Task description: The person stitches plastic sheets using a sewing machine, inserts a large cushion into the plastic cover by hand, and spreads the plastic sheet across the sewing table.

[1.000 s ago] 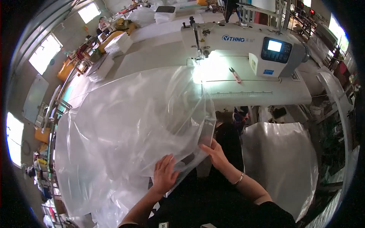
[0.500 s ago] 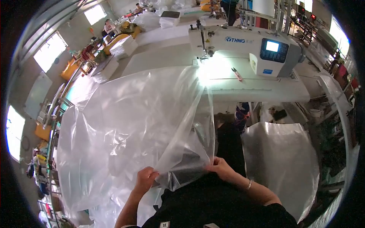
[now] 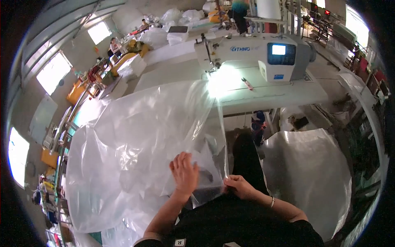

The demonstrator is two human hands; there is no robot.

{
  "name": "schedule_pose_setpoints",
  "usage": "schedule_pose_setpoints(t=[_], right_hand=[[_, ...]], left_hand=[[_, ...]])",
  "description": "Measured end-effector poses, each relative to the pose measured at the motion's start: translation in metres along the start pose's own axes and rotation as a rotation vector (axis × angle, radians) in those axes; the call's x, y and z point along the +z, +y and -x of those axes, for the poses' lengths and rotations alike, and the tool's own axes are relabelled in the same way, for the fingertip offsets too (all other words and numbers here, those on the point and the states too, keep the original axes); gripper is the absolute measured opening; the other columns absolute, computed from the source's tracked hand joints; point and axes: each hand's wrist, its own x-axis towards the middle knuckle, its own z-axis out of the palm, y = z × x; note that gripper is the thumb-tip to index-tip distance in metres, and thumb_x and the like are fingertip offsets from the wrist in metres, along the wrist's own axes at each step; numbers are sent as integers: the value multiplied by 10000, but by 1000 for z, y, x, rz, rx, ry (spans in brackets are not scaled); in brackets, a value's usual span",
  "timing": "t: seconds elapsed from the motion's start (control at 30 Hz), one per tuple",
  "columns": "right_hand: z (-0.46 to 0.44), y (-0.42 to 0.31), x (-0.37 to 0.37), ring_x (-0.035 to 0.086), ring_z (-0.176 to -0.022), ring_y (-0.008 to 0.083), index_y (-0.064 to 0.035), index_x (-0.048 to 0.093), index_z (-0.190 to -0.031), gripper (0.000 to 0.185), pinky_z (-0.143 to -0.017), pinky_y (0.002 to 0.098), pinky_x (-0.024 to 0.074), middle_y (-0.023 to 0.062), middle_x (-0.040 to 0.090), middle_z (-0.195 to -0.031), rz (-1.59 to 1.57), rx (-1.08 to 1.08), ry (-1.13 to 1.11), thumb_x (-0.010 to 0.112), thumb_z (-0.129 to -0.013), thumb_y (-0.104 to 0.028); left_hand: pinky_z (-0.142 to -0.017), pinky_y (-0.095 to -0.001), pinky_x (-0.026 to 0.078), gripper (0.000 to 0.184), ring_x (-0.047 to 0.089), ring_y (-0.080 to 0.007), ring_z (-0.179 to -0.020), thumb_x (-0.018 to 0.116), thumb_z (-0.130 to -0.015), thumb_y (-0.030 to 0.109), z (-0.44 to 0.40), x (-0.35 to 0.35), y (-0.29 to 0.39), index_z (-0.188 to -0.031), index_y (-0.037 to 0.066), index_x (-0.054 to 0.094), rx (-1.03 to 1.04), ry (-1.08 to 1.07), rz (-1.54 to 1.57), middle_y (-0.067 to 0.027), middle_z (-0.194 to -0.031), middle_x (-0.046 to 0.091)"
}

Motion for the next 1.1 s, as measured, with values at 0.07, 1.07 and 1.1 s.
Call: schedule_pose_setpoints(t=[0.07,1.07,1.1], right_hand=[[1,0,-3,571,-683,128,-33,592,-791,199,-658,278,457,42,594,-724,21,-45,77,595,-851,-224],[-39,-95,26,552,-562,129,-40,613,-786,195,-526,301,445,63,560,-618,1017,-559,-224,578,-823,-229],[-59,-110,12,569,-578,151,-25,610,-796,201,-542,315,470,86,591,-647,804,-699,79,544,-851,-207]], left_hand=[[-845,-411,381,324,524,-284,-967,644,-710,92,-4,5,-16,-1012,36,541,-50,93,4,-113,-1004,564],[-548,-262,406,140,478,-61,-649,546,-856,91,-17,-16,14,-958,-5,557,-473,-516,1009,-4,-744,555],[-530,-270,406,142,493,-79,-626,559,-843,82,-21,-21,11,-959,-1,557,-356,-474,888,-16,-751,572]])
